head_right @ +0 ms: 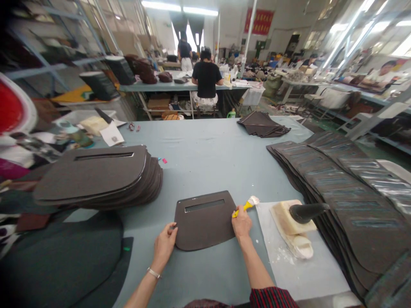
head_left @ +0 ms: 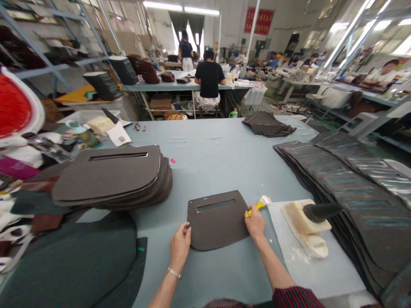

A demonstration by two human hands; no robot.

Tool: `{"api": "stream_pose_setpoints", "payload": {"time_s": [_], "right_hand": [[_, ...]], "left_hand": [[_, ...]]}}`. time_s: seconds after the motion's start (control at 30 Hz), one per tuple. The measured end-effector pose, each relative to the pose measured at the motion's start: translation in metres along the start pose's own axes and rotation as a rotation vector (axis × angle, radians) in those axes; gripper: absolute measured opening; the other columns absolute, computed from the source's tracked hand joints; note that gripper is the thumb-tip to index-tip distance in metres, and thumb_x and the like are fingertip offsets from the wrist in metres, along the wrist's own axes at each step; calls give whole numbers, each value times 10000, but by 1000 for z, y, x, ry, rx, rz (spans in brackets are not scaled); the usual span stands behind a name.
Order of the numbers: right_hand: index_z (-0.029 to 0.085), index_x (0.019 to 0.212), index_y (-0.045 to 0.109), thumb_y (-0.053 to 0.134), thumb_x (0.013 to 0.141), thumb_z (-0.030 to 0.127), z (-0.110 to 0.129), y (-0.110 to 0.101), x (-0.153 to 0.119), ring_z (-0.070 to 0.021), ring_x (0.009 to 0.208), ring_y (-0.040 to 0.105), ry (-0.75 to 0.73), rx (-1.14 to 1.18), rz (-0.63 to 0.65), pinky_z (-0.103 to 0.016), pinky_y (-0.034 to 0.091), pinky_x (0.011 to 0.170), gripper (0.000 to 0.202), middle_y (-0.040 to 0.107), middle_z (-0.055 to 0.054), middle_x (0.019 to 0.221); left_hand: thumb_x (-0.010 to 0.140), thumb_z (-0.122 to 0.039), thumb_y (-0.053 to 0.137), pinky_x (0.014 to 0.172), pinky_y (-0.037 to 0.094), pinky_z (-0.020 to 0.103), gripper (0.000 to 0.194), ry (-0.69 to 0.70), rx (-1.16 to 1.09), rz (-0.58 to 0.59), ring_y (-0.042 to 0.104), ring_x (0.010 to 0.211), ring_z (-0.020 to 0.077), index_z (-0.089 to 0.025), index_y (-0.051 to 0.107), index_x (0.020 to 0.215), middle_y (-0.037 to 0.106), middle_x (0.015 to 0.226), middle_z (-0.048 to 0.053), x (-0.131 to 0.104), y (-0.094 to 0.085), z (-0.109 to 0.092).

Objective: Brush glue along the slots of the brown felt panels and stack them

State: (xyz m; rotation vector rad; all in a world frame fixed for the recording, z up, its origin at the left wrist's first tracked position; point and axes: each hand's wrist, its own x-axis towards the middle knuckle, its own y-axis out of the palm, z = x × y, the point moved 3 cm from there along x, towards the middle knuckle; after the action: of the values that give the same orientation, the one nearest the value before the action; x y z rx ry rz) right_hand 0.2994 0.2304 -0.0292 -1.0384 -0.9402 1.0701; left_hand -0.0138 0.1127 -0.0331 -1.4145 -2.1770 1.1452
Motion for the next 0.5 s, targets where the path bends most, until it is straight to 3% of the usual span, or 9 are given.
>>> {"api": "stream_pose_setpoints", "payload": {"time_s": [0.13,0.23,0.4,0.5], "right_hand": [[204,961,552,536,882,295,1,-1,1,-99,609,443,-1,-1,28,-238,184,547,122,554,3,785],[206,969,550,543,875,286,2,-2,1,-112,640,466,-8,-11,38,-237,209,556,123,547,-4,798],[196,985,548,566,846,253,2,-1,-1,-167,813,501,-88,-26,-73,-237,301,635,151,535,-51,884],[182,982,553,561,841,245,3,7,2,-180,803,501,-100,-7,-98,-246,326,653,155,533,-59,853]], "left_hand": [[879,-282,438,631,378,243,256,44,47,-34,580,683,147,-214,569,1088,629,737,8,-2,2,-4],[876,-267,431,710,402,286,267,72,98,-109,550,800,177,-202,576,1091,582,873,56,-6,2,-8],[873,-238,418,809,423,334,269,148,141,-174,504,894,193,-213,584,1082,494,969,69,-9,1,-11],[874,-213,401,851,421,334,280,177,136,-173,505,934,186,-212,577,1091,487,988,68,0,-2,-12]]}}
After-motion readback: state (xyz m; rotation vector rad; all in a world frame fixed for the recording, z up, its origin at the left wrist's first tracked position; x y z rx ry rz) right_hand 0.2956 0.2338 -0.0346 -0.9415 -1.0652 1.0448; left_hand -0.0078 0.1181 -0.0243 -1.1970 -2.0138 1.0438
